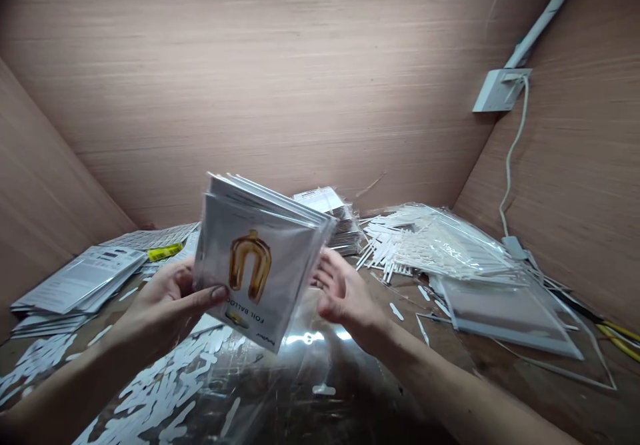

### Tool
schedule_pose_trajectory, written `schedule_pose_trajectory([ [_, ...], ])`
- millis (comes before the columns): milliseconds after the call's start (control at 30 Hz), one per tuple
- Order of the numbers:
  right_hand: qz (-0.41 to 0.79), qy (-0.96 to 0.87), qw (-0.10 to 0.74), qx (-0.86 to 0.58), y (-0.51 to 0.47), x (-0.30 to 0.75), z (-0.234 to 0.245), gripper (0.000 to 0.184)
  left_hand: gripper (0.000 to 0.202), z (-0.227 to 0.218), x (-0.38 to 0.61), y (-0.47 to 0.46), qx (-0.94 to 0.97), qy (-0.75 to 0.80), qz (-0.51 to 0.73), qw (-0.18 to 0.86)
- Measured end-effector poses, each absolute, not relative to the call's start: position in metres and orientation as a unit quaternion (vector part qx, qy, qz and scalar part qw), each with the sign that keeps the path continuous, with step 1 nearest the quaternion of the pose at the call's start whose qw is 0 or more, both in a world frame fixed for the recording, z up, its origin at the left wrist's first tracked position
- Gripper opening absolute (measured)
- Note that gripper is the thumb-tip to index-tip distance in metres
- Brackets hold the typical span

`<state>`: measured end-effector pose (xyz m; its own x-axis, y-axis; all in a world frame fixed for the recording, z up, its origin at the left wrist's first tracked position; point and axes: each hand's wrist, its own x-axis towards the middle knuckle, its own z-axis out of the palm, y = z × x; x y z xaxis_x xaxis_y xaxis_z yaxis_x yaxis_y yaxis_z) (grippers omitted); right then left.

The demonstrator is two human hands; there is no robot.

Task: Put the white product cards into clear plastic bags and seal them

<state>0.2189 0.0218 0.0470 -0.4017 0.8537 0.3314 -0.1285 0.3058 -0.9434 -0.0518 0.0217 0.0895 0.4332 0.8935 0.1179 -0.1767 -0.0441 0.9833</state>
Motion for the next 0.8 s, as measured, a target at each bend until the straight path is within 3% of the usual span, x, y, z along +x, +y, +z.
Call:
schedule_pose_trajectory([
  [133,0.613,-0.62,0.428,-0.238,0.013,0.214,0.056,0.086,0.029,0.086,-0.045,0.019,0.529,0.311,0.496,0.614],
  [233,0.605,-0.618,0.427,-0.265,0.001,0.205,0.067,0.063,0.032,0.08,-0.038,0.016,0.516,0.311,0.507,0.616],
  [433,0.537,-0.59,0.459,-0.391,-0.01,0.198,0.074,0.039,0.036,0.059,-0.036,0.011,0.562,0.322,0.478,0.593],
  [567,0.553,-0.572,0.486,-0.362,-0.01,0.201,0.075,0.043,0.034,0.054,-0.041,0.009,0.581,0.348,0.475,0.562],
  [800,0.544,-0.587,0.47,-0.371,-0.013,0.201,0.084,0.048,0.05,0.058,-0.037,0.006,0.556,0.342,0.478,0.588],
])
